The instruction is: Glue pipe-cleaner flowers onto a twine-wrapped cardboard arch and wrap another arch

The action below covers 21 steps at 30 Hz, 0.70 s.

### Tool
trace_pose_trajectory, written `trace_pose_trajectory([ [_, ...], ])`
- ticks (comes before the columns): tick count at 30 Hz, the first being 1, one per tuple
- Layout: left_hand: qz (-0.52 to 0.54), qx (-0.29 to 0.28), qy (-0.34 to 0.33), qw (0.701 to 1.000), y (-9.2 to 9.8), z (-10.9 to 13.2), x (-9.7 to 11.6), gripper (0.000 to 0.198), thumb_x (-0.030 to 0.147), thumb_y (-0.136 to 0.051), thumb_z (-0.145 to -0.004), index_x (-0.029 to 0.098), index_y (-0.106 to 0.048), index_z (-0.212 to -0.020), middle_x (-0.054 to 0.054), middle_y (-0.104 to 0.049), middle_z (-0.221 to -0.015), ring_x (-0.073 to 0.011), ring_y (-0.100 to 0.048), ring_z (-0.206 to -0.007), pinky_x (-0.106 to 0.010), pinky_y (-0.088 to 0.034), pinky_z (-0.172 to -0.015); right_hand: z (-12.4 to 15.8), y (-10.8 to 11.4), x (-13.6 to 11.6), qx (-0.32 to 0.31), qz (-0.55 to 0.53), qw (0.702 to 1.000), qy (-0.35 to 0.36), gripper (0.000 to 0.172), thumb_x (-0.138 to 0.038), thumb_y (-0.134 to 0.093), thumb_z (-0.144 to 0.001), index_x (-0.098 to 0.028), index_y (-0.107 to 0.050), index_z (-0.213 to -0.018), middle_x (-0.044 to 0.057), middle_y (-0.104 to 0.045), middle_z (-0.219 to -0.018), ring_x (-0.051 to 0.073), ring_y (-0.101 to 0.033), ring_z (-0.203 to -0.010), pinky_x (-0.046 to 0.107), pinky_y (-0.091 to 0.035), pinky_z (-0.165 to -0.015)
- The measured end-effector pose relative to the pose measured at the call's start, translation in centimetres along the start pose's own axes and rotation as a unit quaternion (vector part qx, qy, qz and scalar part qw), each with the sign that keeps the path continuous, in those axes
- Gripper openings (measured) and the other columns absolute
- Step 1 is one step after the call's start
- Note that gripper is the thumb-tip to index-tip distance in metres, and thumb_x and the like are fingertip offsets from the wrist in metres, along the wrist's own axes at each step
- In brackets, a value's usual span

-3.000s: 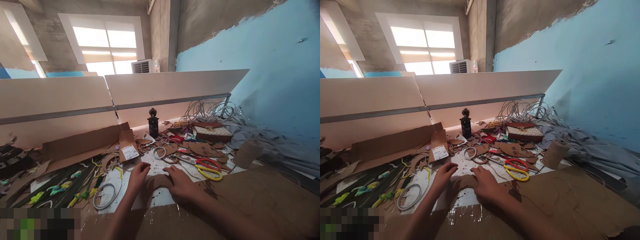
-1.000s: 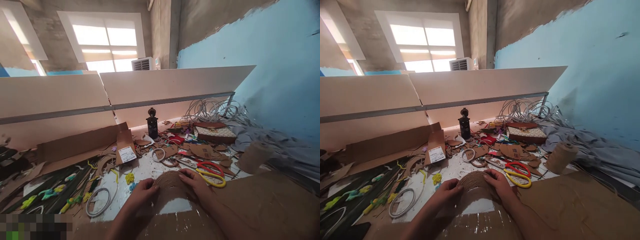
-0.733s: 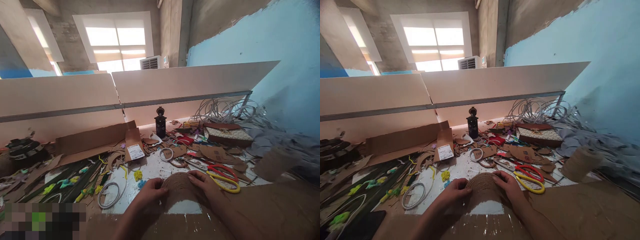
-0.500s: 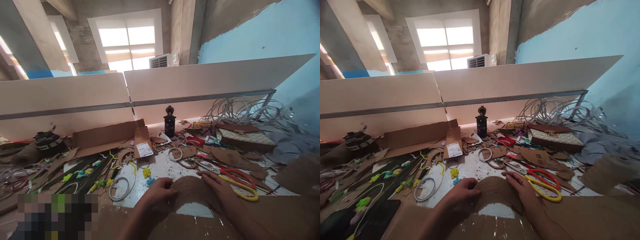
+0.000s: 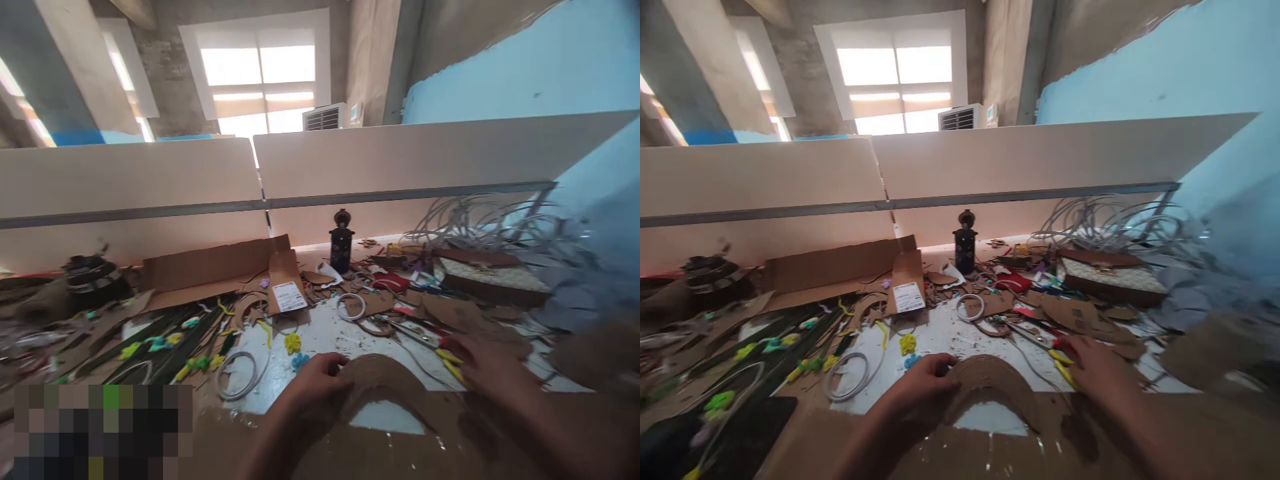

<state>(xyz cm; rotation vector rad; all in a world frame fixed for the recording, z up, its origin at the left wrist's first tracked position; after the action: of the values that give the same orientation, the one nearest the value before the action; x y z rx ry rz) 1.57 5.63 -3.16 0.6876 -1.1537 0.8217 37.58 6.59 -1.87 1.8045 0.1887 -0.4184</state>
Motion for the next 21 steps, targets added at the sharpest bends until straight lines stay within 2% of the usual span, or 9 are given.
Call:
trace_pose_trajectory([
  [2,-0.013,0.002,-0.005,1.000,0.1,-0.2,-0.1,0.046,0.034,-0.072,-0.066,0.014,-0.071,-0.107,-0.006,-0.074,-0.088,-0.0182,-0.062,-0.072,-0.027,-0.043,-0.065,0.3,0.0,0.2,-0.041,0.048,0.998,0.000,0.057,-0.012,-0.057,-0.062,-0.024,-0.073,-0.116,0.012,-0.071,-0.120,0.034,-0.067,-0.104,0.038,-0.047,-0.079],
  [4,-0.004,-0.008,-0.008,1.000,-0.1,-0.3,0.0,0.045,0.036,-0.072,-0.068,0.014,-0.071,-0.106,-0.006,-0.074,-0.087,-0.0187,-0.063,-0.073,-0.027,-0.043,-0.065,0.7,0.1,0.1,-0.054,0.059,0.997,-0.021,0.060,-0.009,-0.056,-0.065,-0.020,-0.068,-0.122,0.014,-0.070,-0.119,0.034,-0.064,-0.108,0.037,-0.045,-0.081],
  [7,0.072,0.003,-0.015,0.997,-0.7,-0.2,0.3,0.038,0.034,-0.073,-0.068,0.013,-0.071,-0.101,-0.006,-0.075,-0.088,-0.0204,-0.066,-0.077,-0.028,-0.045,-0.069,0.9,0.4,-0.3,-0.047,0.049,0.997,-0.037,0.052,-0.006,-0.056,-0.067,-0.016,-0.069,-0.116,0.014,-0.070,-0.118,0.033,-0.063,-0.109,0.034,-0.044,-0.081],
  [12,0.160,0.003,-0.006,0.987,-1.4,0.1,0.6,0.033,0.026,-0.076,-0.067,0.014,-0.071,-0.098,-0.005,-0.075,-0.085,-0.0200,-0.067,-0.073,-0.028,-0.046,-0.067,0.7,1.2,-0.3,-0.050,0.022,0.999,0.000,0.041,-0.008,-0.059,-0.069,-0.021,-0.072,-0.105,0.006,-0.072,-0.108,0.024,-0.066,-0.098,0.027,-0.044,-0.075],
  [14,0.168,-0.004,-0.009,0.986,-1.4,0.0,0.6,0.032,0.024,-0.076,-0.068,0.014,-0.071,-0.098,-0.005,-0.076,-0.086,-0.0200,-0.068,-0.075,-0.027,-0.047,-0.069,-0.2,1.7,-0.2,-0.039,0.022,0.999,0.007,0.035,-0.015,-0.060,-0.076,-0.022,-0.073,-0.107,0.006,-0.071,-0.108,0.024,-0.066,-0.097,0.027,-0.045,-0.076],
  [16,0.175,-0.005,-0.005,0.985,-1.3,0.0,0.6,0.031,0.024,-0.076,-0.068,0.015,-0.071,-0.098,-0.005,-0.076,-0.087,-0.0202,-0.068,-0.076,-0.027,-0.047,-0.069,-1.7,2.3,-0.3,-0.018,0.033,0.999,0.013,0.037,-0.019,-0.059,-0.081,-0.022,-0.072,-0.115,0.009,-0.069,-0.118,0.025,-0.063,-0.106,0.029,-0.045,-0.084],
  [19,0.171,0.006,0.009,0.985,-1.2,0.0,0.4,0.031,0.024,-0.075,-0.068,0.016,-0.071,-0.098,-0.004,-0.076,-0.086,-0.0199,-0.068,-0.074,-0.027,-0.047,-0.068,-4.5,2.4,-0.4,0.010,0.066,0.998,0.011,0.054,-0.017,-0.062,-0.080,-0.021,-0.062,-0.134,0.012,-0.061,-0.135,0.029,-0.055,-0.123,0.035,-0.041,-0.097],
  [21,0.159,0.007,0.008,0.987,-1.2,0.0,0.3,0.031,0.025,-0.074,-0.069,0.016,-0.071,-0.098,-0.004,-0.076,-0.086,-0.0199,-0.067,-0.074,-0.027,-0.047,-0.068,-6.1,1.9,-0.3,0.018,0.089,0.996,0.001,0.065,-0.015,-0.067,-0.077,-0.019,-0.057,-0.141,0.015,-0.058,-0.139,0.032,-0.053,-0.125,0.037,-0.039,-0.100],
])
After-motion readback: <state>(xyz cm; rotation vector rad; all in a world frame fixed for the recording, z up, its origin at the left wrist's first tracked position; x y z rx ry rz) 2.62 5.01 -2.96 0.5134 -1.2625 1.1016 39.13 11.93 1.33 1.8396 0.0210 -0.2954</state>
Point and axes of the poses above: each hand's wrist, its own z-axis away from the middle knuckle, its own y-axis out of the back of the hand, x = y × z, the point moved 5 cm from there along -z, towards the middle knuckle
